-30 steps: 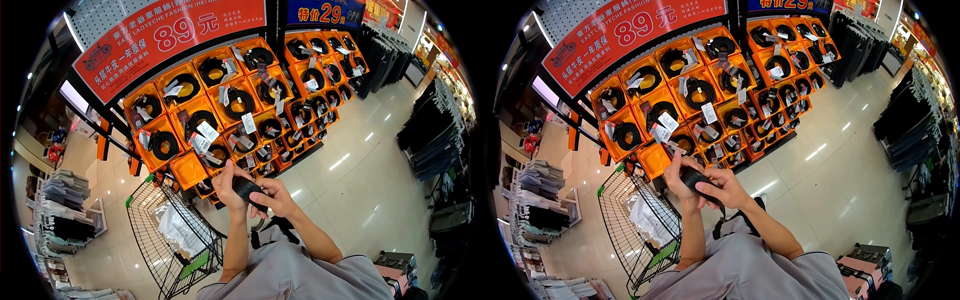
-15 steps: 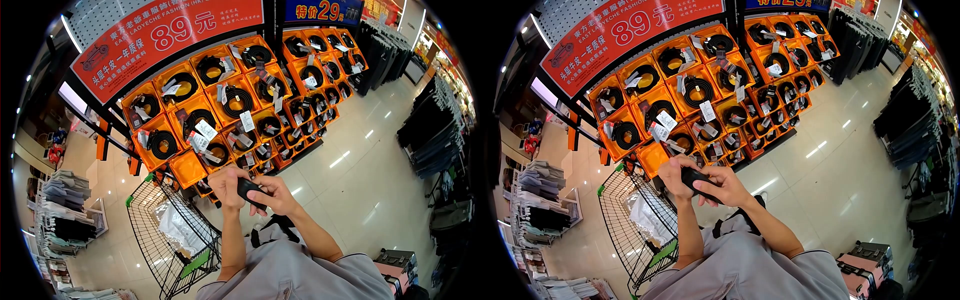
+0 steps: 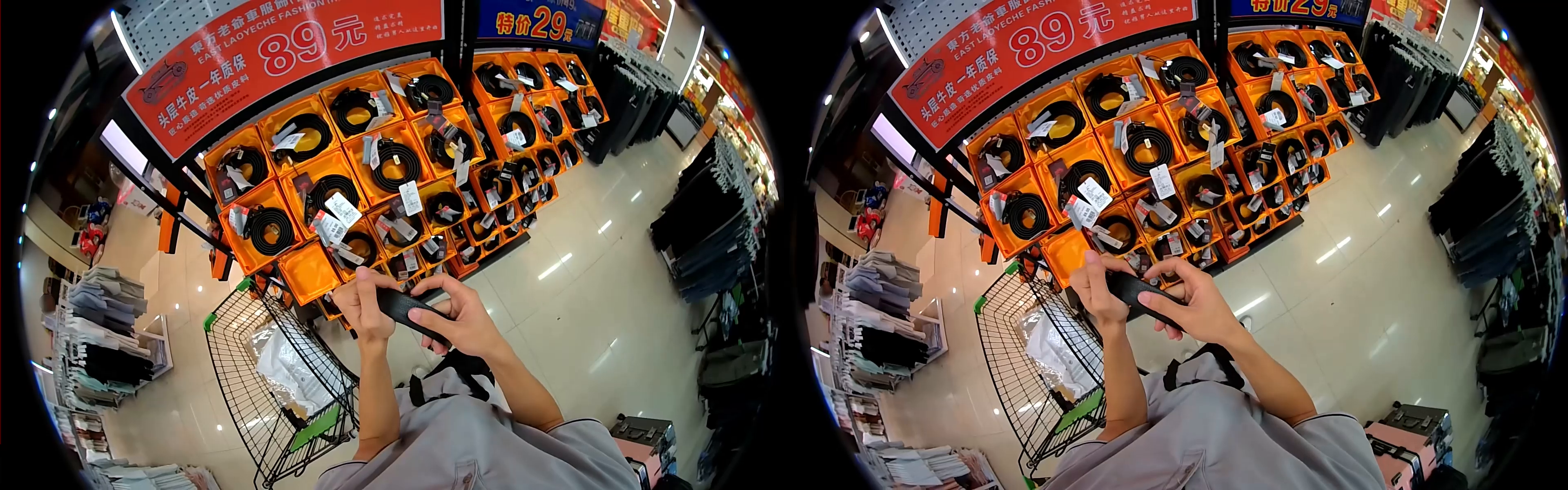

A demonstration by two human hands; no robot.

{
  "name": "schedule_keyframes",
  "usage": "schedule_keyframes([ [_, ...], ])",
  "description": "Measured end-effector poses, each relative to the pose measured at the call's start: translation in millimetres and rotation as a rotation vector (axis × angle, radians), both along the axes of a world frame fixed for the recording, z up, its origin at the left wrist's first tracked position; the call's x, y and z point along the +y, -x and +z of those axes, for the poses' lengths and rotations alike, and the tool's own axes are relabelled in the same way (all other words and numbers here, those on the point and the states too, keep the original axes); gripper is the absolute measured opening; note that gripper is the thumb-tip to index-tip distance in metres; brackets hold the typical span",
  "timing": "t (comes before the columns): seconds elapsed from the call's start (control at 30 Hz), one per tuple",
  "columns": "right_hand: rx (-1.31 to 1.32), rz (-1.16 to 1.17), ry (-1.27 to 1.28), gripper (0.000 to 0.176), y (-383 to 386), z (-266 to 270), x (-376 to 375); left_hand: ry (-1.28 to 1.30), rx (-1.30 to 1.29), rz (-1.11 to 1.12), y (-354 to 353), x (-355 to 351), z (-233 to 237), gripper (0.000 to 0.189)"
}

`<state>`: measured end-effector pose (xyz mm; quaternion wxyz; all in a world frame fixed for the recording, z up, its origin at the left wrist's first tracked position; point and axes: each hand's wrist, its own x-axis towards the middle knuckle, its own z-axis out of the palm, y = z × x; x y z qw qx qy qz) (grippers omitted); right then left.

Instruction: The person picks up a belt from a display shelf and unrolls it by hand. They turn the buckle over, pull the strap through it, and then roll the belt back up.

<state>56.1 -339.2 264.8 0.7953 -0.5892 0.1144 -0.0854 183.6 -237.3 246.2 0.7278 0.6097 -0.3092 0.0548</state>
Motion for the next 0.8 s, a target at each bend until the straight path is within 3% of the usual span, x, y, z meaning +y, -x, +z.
schedule_keyframes([
  [0.4,-0.009,0.071,-0.022,0.030,2,-4,-6,0.150,0.146,-0.091,1,-4,3,0.062],
  [0.57,-0.016,-0.056,0.011,0.046,11,15,-10,0.046,0.018,-0.049,0,-3,-7,0.061],
  [0.8,-0.073,-0.097,0.009,0.037,16,17,-13,-0.058,-0.071,-0.104,0,-2,-6,0.061],
])
